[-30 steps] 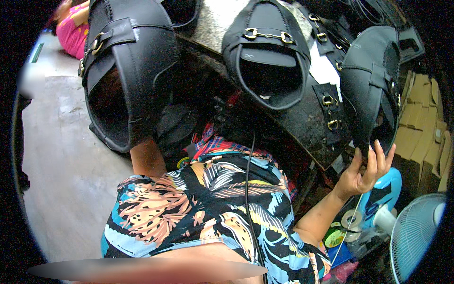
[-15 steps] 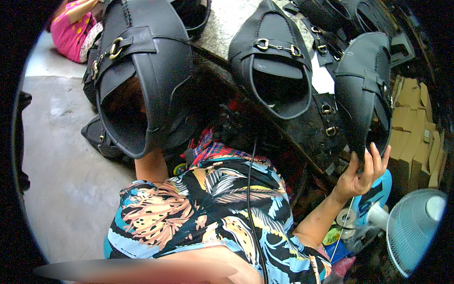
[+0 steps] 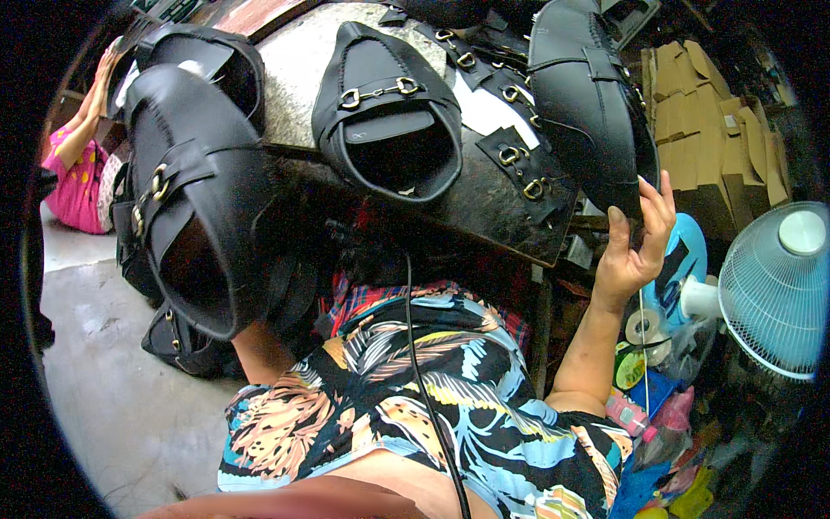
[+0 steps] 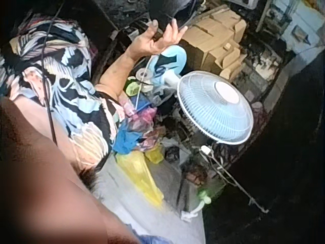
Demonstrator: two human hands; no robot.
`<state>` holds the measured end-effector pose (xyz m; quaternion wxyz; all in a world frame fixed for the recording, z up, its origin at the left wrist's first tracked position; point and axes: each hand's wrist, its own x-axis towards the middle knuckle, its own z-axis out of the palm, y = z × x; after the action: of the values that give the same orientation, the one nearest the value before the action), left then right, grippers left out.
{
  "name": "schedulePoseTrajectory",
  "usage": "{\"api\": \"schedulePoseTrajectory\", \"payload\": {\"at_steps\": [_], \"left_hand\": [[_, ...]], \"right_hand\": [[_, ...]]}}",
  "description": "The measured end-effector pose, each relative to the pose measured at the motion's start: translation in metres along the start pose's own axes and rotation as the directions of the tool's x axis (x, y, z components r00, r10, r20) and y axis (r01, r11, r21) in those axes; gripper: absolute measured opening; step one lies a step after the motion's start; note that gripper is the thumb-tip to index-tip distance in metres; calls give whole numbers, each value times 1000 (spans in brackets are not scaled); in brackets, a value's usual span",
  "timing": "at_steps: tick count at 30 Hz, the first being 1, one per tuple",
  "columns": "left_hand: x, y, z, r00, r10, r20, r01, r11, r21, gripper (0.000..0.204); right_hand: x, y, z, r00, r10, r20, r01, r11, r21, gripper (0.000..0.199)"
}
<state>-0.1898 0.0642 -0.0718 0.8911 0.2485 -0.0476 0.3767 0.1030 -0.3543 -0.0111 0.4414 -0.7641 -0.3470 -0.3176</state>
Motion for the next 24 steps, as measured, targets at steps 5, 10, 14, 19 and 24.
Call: {"api": "schedulePoseTrajectory", "payload": {"at_steps": [5, 10, 14, 19, 24], "left_hand": [[38, -33, 16, 971, -137, 198, 169, 973, -159, 81], [44, -69, 31, 957, -280, 74, 289, 925, -245, 84], [47, -72, 37, 943, -318, 95, 332, 893, -303, 74], [45, -71, 48, 953, -284, -104, 278, 958, -66, 53], [42, -78, 56, 950, -254, -179, 242, 966, -88, 52]], "right_hand": [[-5, -5, 5, 999, 42, -8, -41, 992, 118, 35], [-10, -9, 9, 997, 70, 26, -74, 937, 342, 35], [-9, -10, 13, 998, -28, 57, 8, 945, 326, 36], [-9, -12, 16, 999, -3, 44, -11, 945, 328, 33], [-8, -11, 19, 998, -34, 53, 17, 956, 293, 32]]}}
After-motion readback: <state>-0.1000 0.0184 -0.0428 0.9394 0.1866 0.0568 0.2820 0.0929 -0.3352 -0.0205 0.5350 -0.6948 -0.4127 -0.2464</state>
